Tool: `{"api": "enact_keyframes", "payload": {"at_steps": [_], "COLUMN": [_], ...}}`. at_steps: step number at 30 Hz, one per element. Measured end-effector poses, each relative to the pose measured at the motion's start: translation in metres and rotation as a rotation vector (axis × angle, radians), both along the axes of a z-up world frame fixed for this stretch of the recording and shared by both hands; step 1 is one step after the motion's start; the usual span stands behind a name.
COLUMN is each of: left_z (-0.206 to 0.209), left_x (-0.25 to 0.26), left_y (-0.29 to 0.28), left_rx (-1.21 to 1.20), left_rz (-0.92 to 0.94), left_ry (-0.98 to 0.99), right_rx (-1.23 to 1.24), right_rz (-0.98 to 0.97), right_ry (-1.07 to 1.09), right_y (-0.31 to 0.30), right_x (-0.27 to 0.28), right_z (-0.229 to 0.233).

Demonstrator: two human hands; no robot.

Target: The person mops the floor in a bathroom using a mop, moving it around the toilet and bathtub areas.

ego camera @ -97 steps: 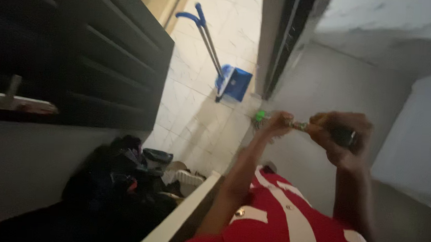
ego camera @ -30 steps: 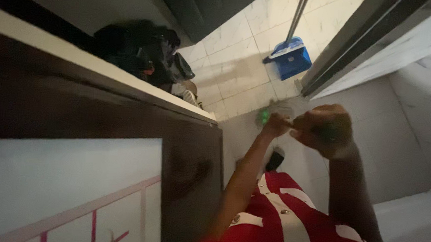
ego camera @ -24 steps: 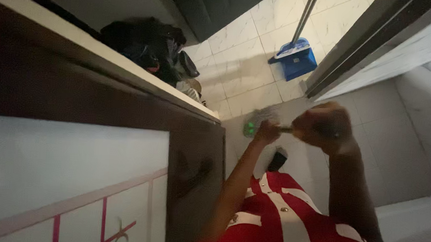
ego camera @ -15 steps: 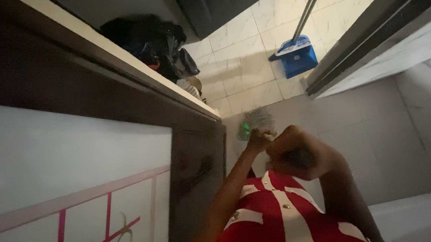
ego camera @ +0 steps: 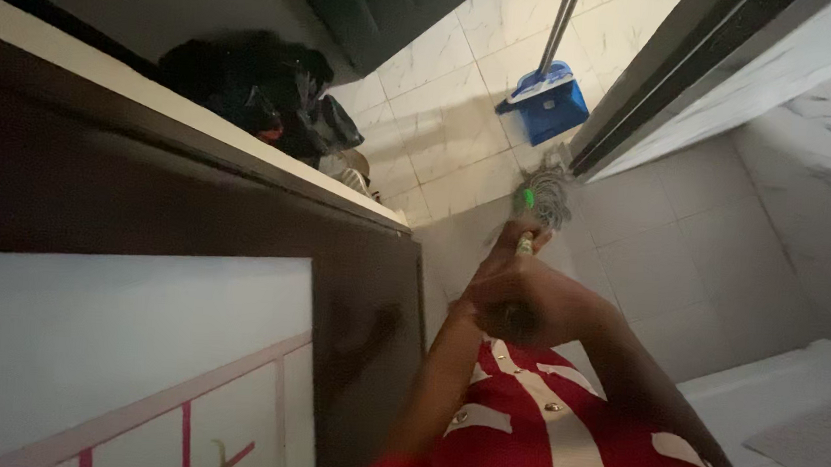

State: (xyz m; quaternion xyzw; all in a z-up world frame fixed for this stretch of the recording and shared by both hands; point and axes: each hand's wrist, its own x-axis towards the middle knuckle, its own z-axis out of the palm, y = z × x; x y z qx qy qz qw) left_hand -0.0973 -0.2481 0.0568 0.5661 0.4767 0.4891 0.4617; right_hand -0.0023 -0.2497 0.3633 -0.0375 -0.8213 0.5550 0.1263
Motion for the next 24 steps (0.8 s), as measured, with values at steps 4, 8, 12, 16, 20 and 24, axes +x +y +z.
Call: {"api": "enact_keyframes", "payload": {"at_steps": [4,8,12,16,20,24], "left_z": [0.038,-0.015,-0.088,-0.102,-0.097,-0.097], "left_x": [-0.005,-0.011,-0.024,-0.035,-0.060,-0.065], "left_y": [-0.008,0.023,0.009,-0.017,-0.048,-0.065], "left_rx": [0.300,0.154,-0.118,0.006,0.102,-0.145], "left_rz": [0.106,-0.023,-0.049,0.040,0.224,0.194], "left_ry": [0.101,0.160,0.354,0.637,0.555,0.357], "right_rx": [0.062,-0.099,-0.062,-0.096,-0.380,-0.365], "right_rz": [0.000,0.029,0.053,0.093,0.297,0.195], "right_ry": [0.020,0.146,0.271,0.281,0.356,0.227], "right_y": [0.016,0.027,0.042,0.053,0.052,0.032], "right_x": [0.008,0.011,0.010,0.008,-0.006,-0.001], "right_z": [0.001,0.015,0.013,0.004,-0.001,0.004]}}
